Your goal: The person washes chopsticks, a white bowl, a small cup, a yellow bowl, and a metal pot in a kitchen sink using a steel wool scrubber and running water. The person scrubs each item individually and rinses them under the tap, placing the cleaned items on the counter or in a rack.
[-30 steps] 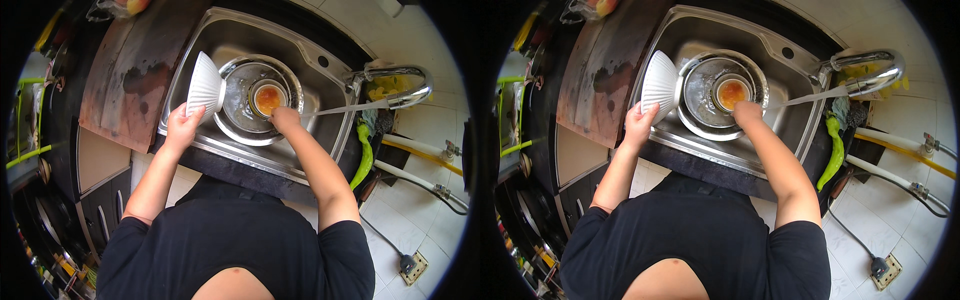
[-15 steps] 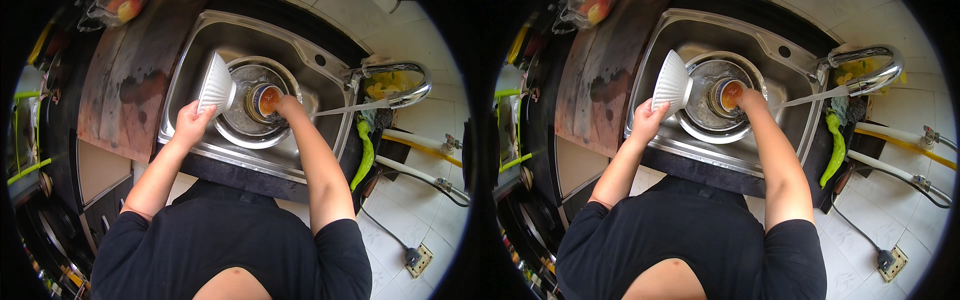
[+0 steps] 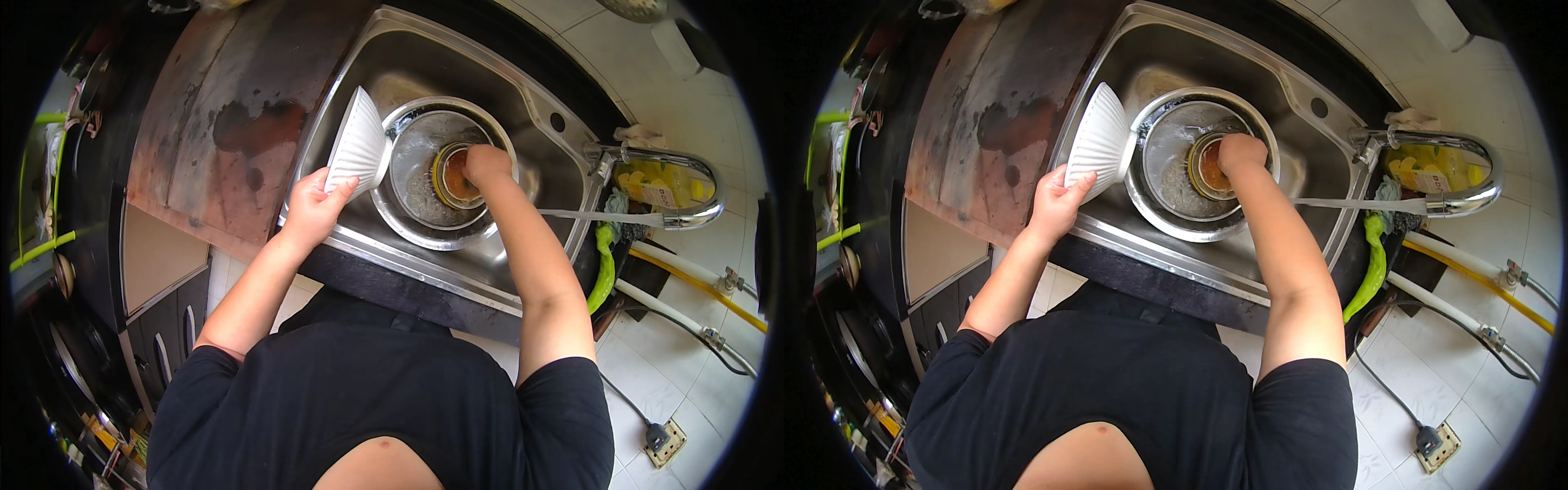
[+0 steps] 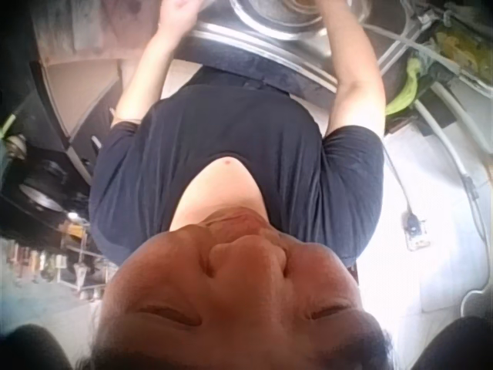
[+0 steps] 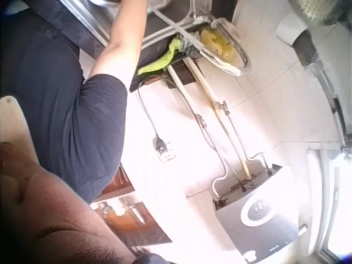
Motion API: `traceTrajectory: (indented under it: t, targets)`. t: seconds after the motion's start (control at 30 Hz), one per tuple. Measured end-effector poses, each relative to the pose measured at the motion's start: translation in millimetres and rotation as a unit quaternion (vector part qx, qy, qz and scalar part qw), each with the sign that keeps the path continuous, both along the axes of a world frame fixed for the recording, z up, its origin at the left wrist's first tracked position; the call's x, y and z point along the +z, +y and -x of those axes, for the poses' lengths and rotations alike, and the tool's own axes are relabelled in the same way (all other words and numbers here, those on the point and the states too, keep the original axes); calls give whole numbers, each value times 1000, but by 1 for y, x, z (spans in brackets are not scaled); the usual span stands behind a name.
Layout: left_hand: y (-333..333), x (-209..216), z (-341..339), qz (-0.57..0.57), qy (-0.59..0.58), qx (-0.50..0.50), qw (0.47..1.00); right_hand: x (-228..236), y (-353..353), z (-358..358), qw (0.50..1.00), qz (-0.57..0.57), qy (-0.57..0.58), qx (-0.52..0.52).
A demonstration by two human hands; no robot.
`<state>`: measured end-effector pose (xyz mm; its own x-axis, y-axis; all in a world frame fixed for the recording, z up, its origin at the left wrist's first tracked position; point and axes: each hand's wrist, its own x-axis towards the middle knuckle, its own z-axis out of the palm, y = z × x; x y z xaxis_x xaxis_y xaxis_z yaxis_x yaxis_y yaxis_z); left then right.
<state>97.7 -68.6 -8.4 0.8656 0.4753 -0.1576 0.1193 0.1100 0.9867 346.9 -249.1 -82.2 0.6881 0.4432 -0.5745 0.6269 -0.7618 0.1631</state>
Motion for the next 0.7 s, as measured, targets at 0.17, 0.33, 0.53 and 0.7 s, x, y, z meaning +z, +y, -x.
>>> traceTrajectory:
  t: [0.17,0.33,0.53,0.7]
  targets:
    - [5,6,10,-2,13,-27,1000,43,3,1,998,34,37,-37]
    - [3,15,8,-15,7,-43,999,-6,-38,-9,975,-64,155,-148]
    - [-1,11,5,-12,9,-47,999,-8,-39,-7,820,-168,292,-462]
    - [-6,2,3,3,10,-45,999,-13,-34,-2,874,-92,257,-403]
